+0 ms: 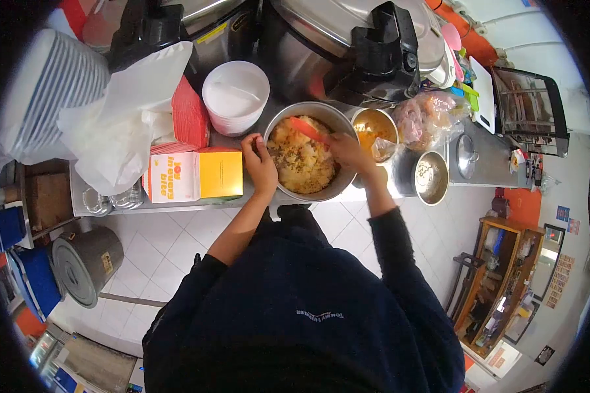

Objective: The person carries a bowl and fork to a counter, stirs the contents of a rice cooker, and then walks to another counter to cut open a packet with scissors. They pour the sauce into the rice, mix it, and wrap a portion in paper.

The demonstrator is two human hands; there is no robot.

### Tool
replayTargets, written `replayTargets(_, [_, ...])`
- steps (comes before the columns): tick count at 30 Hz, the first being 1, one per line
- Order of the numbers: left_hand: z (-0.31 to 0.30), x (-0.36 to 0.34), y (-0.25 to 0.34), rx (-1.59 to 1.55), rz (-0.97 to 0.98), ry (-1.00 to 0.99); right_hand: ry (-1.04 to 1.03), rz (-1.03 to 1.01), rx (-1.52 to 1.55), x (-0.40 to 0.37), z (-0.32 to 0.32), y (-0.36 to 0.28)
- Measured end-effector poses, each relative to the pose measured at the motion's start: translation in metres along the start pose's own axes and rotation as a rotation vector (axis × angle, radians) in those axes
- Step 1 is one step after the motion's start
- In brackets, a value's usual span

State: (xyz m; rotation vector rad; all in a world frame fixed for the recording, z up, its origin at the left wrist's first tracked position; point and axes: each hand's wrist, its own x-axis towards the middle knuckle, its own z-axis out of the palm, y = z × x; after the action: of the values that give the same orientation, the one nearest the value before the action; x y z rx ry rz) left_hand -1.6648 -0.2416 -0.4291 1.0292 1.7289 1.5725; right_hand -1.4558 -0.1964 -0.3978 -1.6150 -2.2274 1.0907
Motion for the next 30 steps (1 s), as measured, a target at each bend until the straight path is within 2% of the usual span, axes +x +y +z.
replayTargets(2, [0.002,0.001,-0.008,0.021,0.029,-0.002,-0.062,-0.254,-0.531,0.030,0.068,0.057])
replayTargets(4, [0.000,-0.001,-0.008,0.046,0.060,0.004,-0.026,0.191,-0.661,0.025,0.119,0.015])
replayTargets(5, [-0.001,-0.001,-0.005,0.016,0.014,-0.014,-0.018,0.185,-0.659,0.017,0.111,-0.003])
replayTargets(7, [-0.001,-0.001,0.000,-0.019,-0.036,-0.032,-0.106,0.305,-0.441,0.009,0.084,-0.046])
replayTargets(8, [-0.001,0.001,-0.002,-0.023,-0.026,-0.033,-0.095,0.302,-0.441,0.015,0.075,-0.030])
replayTargets(10, [0.001,0.000,-0.010,-0.002,-0.007,-0.031,-0.343,-0.025,-0.395,0.028,0.050,0.021])
replayTargets(11, [0.000,0.000,-0.008,-0.009,-0.008,-0.033,-0.344,-0.024,-0.393,0.030,0.041,0.022])
replayTargets(13, [0.000,-0.001,-0.004,-0.014,-0.023,-0.038,0.038,0.262,-0.404,0.033,0.026,0.017])
replayTargets(16, [-0.002,-0.002,0.001,-0.007,-0.034,-0.050,0.080,0.356,-0.553,0.040,0.077,0.008])
replayTargets(17, [-0.002,-0.001,0.001,0.004,-0.033,-0.057,0.176,0.307,-0.614,0.031,0.089,-0.002])
replayTargets(18, [-0.002,0.000,0.002,0.003,-0.025,-0.053,0.183,0.301,-0.613,0.034,0.084,-0.004])
replayTargets(20, [-0.001,-0.001,0.003,-0.019,-0.029,-0.042,-0.048,0.285,-0.553,0.033,0.070,-0.003])
replayTargets(21, [-0.002,0.000,0.006,-0.019,-0.050,-0.058,-0.185,0.260,-0.528,0.040,0.057,0.013])
replayTargets(23, [-0.001,0.002,0.004,-0.029,-0.051,-0.059,-0.143,0.298,-0.544,0.064,0.071,0.122])
replayTargets(24, [-0.002,-0.001,0.001,-0.027,-0.055,-0.067,-0.152,0.302,-0.543,0.067,0.068,0.125])
replayTargets(26, [-0.002,-0.001,0.002,-0.021,-0.054,-0.061,0.117,0.063,-0.118,0.069,0.053,0.106])
replayTargets(27, [-0.002,-0.001,0.001,-0.017,-0.062,-0.066,0.077,0.393,-0.345,0.053,0.042,0.021])
replayTargets(28, [-0.001,0.000,0.001,-0.015,-0.069,-0.070,0.081,0.393,-0.342,0.049,0.046,-0.010])
replayTargets(30, [-0.002,0.000,0.002,-0.005,-0.052,-0.070,-0.094,0.476,-0.367,0.051,0.055,-0.040])
